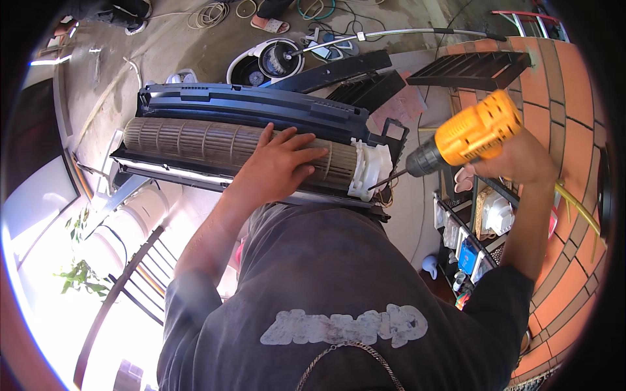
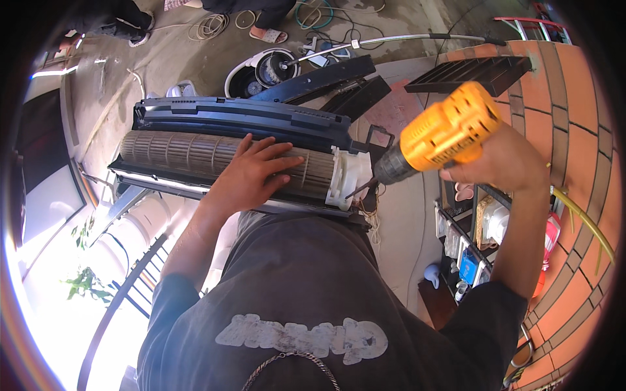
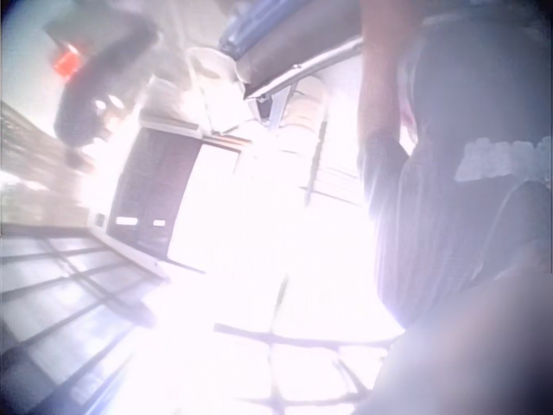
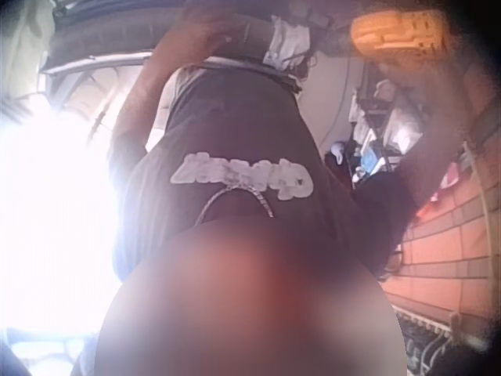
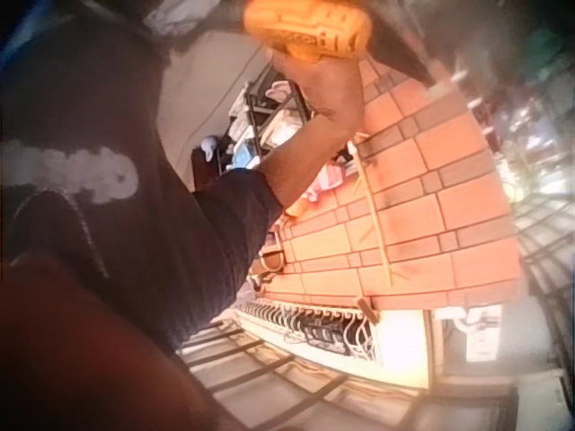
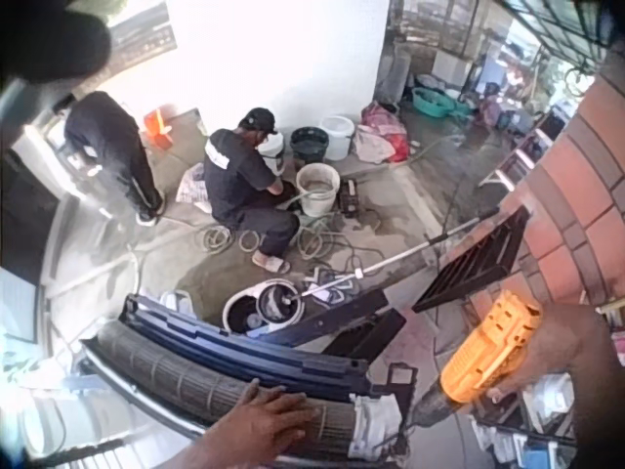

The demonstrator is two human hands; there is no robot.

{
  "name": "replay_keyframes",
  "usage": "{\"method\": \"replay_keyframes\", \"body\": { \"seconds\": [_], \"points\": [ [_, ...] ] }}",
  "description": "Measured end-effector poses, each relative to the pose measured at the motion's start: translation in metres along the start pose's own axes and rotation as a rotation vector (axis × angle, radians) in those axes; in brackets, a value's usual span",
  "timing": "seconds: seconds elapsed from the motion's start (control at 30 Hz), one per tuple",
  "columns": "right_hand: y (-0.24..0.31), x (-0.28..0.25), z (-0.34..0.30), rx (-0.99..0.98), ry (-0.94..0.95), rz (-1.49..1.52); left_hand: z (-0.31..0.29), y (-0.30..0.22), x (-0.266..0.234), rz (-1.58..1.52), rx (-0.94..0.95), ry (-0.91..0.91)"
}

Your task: The person uses a yellow cordless drill to remove screws from a cylindrical air conditioner component. They then detach the component from the housing, separate the internal motor and fan assembly, and place the parts on the floor.

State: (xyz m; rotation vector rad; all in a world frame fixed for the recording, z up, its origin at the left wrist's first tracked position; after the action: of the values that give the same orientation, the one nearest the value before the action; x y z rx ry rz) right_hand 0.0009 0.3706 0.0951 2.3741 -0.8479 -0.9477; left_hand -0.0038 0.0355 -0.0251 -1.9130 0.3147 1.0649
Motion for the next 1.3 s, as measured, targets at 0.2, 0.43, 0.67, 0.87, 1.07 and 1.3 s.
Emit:
{"method": "replay_keyframes", "body": {
  "seconds": [0.2, 0.43, 0.67, 0.87, 1.07, 1.3],
  "points": [
    [0.030, 0.013, -0.049, -0.037, -0.154, 0.087, 0.008, 0.005, 0.009, -0.026, -0.052, 0.088],
    [0.046, 0.051, -0.073, 0.021, -0.340, 0.118, 0.020, 0.007, 0.005, -0.107, -0.018, 0.064],
    [0.059, 0.060, -0.078, -0.038, -0.349, -0.188, 0.020, 0.010, -0.002, -0.197, 0.007, 0.004],
    [0.069, 0.077, -0.058, -0.058, -0.219, -0.109, 0.020, 0.009, -0.006, -0.209, 0.005, -0.016],
    [0.040, 0.053, -0.089, -0.046, -0.309, 0.183, 0.023, 0.015, -0.012, -0.256, 0.015, 0.016],
    [-0.117, 0.062, -0.141, 0.191, -0.995, 0.505, 0.040, 0.088, -0.060, -0.052, -0.126, -0.190]
  ]
}}
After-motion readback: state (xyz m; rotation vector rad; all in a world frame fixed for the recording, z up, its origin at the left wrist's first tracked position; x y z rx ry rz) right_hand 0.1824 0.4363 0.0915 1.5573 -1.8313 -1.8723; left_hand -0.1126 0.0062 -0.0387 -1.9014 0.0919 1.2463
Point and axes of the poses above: each hand's wrist, its own z-axis towards the middle knuckle, its own x-axis out of the palm, y = z × x, the point moved 10 cm from there along z, towards the middle knuckle, and after that the axes turned 2 degrees about -y, right-handed, at the moved point
